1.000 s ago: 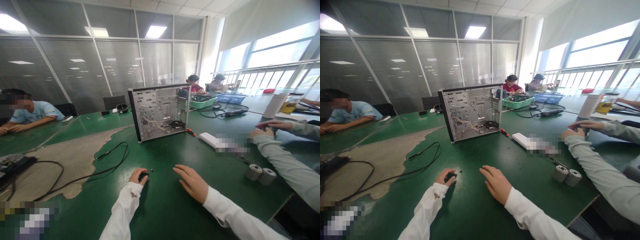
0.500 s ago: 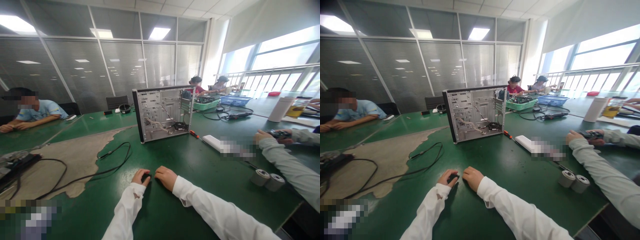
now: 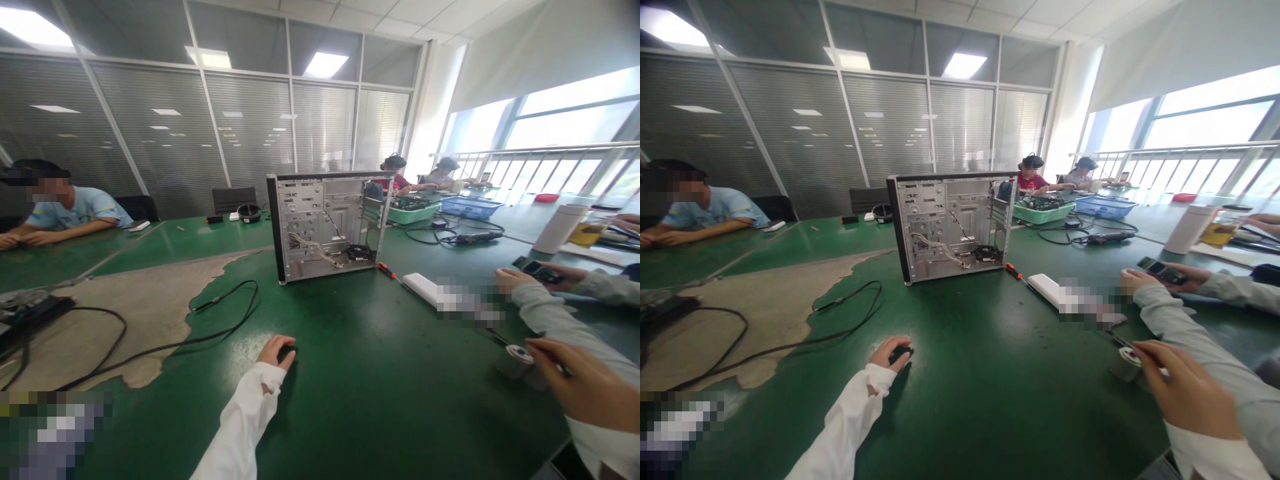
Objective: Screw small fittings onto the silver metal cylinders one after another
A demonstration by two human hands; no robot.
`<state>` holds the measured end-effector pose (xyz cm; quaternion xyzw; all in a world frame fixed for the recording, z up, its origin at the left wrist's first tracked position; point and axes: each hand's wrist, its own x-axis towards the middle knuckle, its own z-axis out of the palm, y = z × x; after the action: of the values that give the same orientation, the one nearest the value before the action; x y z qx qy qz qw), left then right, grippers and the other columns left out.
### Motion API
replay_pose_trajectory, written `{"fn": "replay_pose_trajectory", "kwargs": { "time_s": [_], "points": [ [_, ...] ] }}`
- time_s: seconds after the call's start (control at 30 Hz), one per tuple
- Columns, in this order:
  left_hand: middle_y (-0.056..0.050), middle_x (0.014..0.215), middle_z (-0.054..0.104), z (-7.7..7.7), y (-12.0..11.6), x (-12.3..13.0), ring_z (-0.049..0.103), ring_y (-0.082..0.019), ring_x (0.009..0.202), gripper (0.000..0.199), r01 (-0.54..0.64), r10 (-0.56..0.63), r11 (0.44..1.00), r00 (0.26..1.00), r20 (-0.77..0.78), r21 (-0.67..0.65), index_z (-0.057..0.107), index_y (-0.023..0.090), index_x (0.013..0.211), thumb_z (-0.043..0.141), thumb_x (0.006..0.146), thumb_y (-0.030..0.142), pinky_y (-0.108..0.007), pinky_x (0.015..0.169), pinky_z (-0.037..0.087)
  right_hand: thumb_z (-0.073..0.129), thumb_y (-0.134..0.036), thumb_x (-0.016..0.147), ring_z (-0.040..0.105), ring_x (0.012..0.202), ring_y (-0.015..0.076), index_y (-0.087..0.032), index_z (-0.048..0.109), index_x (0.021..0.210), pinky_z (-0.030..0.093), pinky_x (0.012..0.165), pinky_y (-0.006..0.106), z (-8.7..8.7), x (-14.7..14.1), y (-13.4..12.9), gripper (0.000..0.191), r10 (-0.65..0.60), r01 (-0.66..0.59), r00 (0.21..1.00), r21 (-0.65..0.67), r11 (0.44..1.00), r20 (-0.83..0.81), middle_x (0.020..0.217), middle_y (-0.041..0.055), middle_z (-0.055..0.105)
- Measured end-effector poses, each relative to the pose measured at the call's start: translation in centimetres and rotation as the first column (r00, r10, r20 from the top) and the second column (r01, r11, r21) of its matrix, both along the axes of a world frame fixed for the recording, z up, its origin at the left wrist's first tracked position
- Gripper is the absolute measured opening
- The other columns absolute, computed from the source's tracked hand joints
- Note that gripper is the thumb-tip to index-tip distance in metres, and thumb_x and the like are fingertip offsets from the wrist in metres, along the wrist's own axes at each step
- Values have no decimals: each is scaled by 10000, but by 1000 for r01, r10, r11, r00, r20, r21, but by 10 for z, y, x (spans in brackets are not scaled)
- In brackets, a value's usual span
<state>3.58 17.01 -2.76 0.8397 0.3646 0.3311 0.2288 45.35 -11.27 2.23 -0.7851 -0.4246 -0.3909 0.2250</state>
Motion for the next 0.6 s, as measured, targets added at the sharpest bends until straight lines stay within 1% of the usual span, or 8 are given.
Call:
{"fn": "replay_pose_trajectory", "kwargs": {
  "time_s": [0.07, 0.17, 0.23, 0.3, 0.37, 0.47, 0.53, 0.6],
  "points": [
    [-41, 870, 571, 1, 0, 0, 549, -171, 822, 208, -7, 7, 1000, 1000, -6, -10, 560, 194, 849, 476, 674, 268, -290, 666, 481, 315, -482, 728, 558, 742, 172, -223, 539, 865, 404, 533, 252, -5, 25, -14, 369, -65, 65, 998, 12, 998, -17, 888, 41, 587],
    [-40, 865, 573, 2, -1, -1, 550, -171, 823, 201, -2, 2, 1000, 1000, -11, -14, 559, 200, 847, 476, 678, 272, -298, 678, 479, 323, -500, 683, 562, 706, 177, -242, 542, 819, 405, 516, 265, -18, 49, -20, 365, -42, 28, 987, -94, 995, -154, 867, 42, 595],
    [-44, 865, 573, 3, -1, -1, 550, -174, 825, 203, 8, -8, 1000, 1000, -11, -14, 560, 197, 849, 478, 678, 271, -302, 678, 480, 370, -490, 656, 564, 683, 180, -259, 548, 807, 403, 502, 271, -26, 57, -19, 329, -43, -9, 957, -178, 984, -286, 866, 49, 598],
    [-46, 868, 574, 3, -2, -2, 551, -176, 828, 206, 10, -10, 1000, 1000, -13, -17, 561, 197, 852, 482, 677, 272, -303, 672, 483, 422, -464, 637, 566, 659, 185, -269, 554, 809, 400, 499, 279, -30, 61, -17, 292, -44, -43, 927, -221, 974, -373, 865, 64, 601],
    [-45, 868, 575, 4, -2, -2, 553, -177, 827, 205, 5, -5, 1000, 1000, -17, -22, 563, 203, 853, 487, 675, 271, -302, 667, 486, 452, -438, 631, 566, 669, 193, -265, 560, 820, 400, 518, 288, -30, 64, -17, 279, -34, -65, 924, -243, 968, -381, 862, 90, 599],
    [-44, 857, 579, 4, -2, -2, 556, -174, 816, 203, -1, 1, 1000, 1000, -23, -8, 568, 201, 846, 491, 671, 270, -301, 667, 486, 430, -412, 647, 562, 715, 205, -245, 560, 837, 400, 557, 303, -30, 66, -19, 285, -55, -24, 951, -252, 967, -304, 891, 123, 587],
    [-44, 848, 584, 3, -1, -2, 559, -174, 810, 205, 3, -2, 1000, 1000, -25, 10, 571, 195, 841, 491, 670, 273, -299, 663, 486, 397, -404, 661, 563, 691, 209, -241, 557, 829, 400, 560, 315, -31, 68, -21, 284, -91, 12, 952, -259, 966, -294, 902, 121, 584],
    [-44, 846, 588, 2, 0, -1, 561, -174, 807, 205, 8, -7, 1000, 1000, -26, 22, 573, 192, 836, 489, 670, 279, -296, 657, 487, 377, -399, 667, 565, 665, 208, -242, 555, 818, 402, 562, 318, -33, 70, -22, 282, -108, 15, 942, -280, 960, -318, 896, 108, 589]
  ]
}}
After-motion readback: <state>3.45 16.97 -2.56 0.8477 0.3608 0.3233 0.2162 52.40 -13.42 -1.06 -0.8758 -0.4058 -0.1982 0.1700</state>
